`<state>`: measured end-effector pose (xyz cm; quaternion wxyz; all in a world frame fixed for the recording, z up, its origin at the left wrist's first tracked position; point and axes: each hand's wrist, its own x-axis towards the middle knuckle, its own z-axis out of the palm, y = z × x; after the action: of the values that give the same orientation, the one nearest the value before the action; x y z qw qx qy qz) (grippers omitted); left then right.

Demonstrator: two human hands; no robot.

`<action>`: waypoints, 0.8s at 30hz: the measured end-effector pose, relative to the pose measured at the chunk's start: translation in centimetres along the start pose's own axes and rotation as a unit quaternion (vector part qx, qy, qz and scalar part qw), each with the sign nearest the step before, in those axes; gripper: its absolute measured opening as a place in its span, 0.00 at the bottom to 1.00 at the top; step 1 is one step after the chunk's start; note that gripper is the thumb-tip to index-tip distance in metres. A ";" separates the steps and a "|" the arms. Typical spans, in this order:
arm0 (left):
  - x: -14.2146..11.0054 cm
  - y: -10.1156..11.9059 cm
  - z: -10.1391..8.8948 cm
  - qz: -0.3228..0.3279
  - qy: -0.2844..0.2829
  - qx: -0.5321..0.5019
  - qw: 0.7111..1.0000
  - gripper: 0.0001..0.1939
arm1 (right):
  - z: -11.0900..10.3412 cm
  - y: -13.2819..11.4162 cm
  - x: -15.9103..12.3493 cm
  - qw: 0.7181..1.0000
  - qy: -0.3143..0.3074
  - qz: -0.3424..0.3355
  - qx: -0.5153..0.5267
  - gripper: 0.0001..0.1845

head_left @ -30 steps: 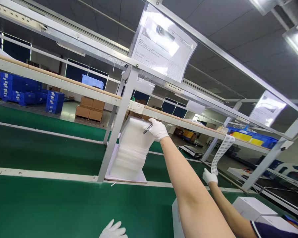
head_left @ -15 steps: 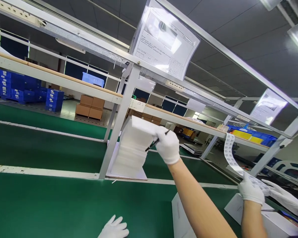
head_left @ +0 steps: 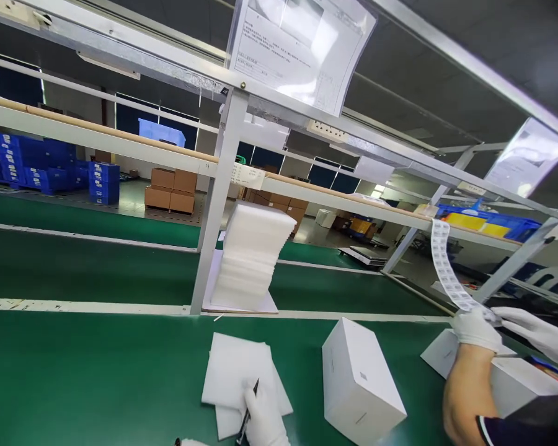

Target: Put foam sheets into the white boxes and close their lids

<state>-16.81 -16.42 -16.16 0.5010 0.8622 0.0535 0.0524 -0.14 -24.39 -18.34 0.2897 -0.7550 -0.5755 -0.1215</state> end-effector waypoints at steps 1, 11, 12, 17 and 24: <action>-0.6 0.1 0.2 -0.007 -0.002 -0.008 1.000 0.17 | 0.6 0.0 -0.4 1.000 -0.008 -0.009 0.002 0.21; -2.8 2.5 -1.7 -0.087 0.084 -0.057 0.991 0.25 | 1.5 -0.7 1.1 0.987 -0.095 0.036 -0.125 0.29; -2.6 2.8 -1.9 -0.103 0.120 -0.058 0.986 0.25 | 1.6 -0.6 1.4 0.987 -0.089 0.044 -0.124 0.30; -1.5 2.2 -1.6 -0.090 0.154 -0.018 0.984 0.23 | 2.3 0.2 1.5 0.993 -0.032 0.058 -0.094 0.31; -1.0 0.5 -0.8 -0.065 0.138 -0.003 0.988 0.23 | 2.1 -0.5 1.8 0.988 -0.081 0.079 -0.102 0.31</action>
<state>-17.86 -16.14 -15.39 0.4937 0.8399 0.1781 0.1385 -0.34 -21.69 -18.96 0.1729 -0.8312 -0.5199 -0.0948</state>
